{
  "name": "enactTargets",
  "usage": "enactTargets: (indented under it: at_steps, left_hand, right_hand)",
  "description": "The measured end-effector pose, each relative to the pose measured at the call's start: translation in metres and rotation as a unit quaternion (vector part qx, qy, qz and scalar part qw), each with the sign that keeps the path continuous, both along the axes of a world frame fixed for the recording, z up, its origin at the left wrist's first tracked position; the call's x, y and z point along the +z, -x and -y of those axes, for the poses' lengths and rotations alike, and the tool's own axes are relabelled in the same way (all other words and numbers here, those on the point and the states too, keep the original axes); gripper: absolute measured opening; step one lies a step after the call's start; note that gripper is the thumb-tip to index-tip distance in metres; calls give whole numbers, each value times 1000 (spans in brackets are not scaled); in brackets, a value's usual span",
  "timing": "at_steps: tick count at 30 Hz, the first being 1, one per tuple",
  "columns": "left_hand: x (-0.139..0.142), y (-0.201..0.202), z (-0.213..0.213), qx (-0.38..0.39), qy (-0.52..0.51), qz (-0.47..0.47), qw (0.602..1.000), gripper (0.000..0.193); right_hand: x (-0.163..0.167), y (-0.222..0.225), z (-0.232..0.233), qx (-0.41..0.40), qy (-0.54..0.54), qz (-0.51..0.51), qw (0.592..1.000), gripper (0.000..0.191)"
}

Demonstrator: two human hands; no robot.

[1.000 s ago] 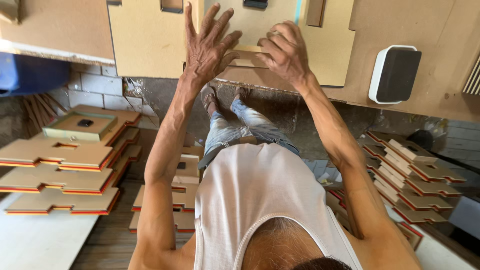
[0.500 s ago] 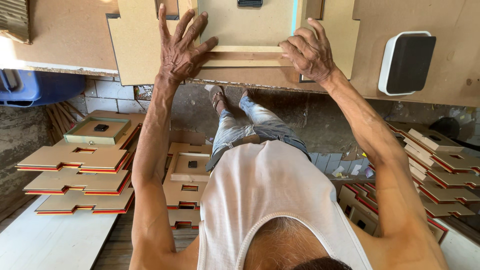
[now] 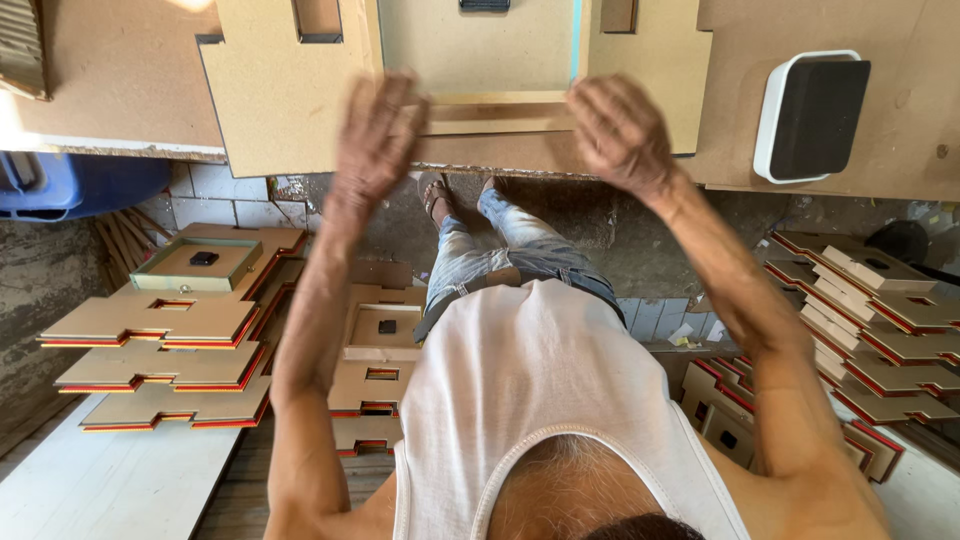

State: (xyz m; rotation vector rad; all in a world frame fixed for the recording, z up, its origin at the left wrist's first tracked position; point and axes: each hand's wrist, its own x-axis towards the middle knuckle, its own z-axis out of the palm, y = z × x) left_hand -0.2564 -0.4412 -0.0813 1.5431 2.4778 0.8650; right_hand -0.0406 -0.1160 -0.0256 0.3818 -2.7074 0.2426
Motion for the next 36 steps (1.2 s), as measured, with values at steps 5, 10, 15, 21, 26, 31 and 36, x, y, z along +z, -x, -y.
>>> enactTargets:
  at_steps: [5, 10, 15, 21, 26, 31, 36]
  left_hand:
    - [-8, -74, -50, -129, 1, -105, 986, 50]
    - [-5, -78, -60, -116, 67, -111, 985, 58]
    - [6, -82, -58, -99, 84, -78, 989, 57]
    - [-13, -88, -60, -67, 53, 53, 995, 57]
    - [-31, -60, -54, 71, -73, -106, 989, 50]
    - [-28, -25, -57, 61, -29, -127, 990, 64]
    - [-20, -10, -54, 87, -93, -234, 964, 93]
  right_hand:
    - [-26, 4, 57, 30, 56, 80, 995, 55]
    - [-26, -5, 43, -8, 71, 122, 990, 56]
    - [-18, -23, 38, -45, 133, 162, 977, 62]
    - [-21, -26, 43, -82, 121, 128, 981, 58]
    - [-21, 14, 51, -100, -15, -39, 994, 44]
    - [-22, 73, 57, -65, -20, -61, 996, 34]
    - [-30, 77, 54, -46, -27, -61, 997, 21]
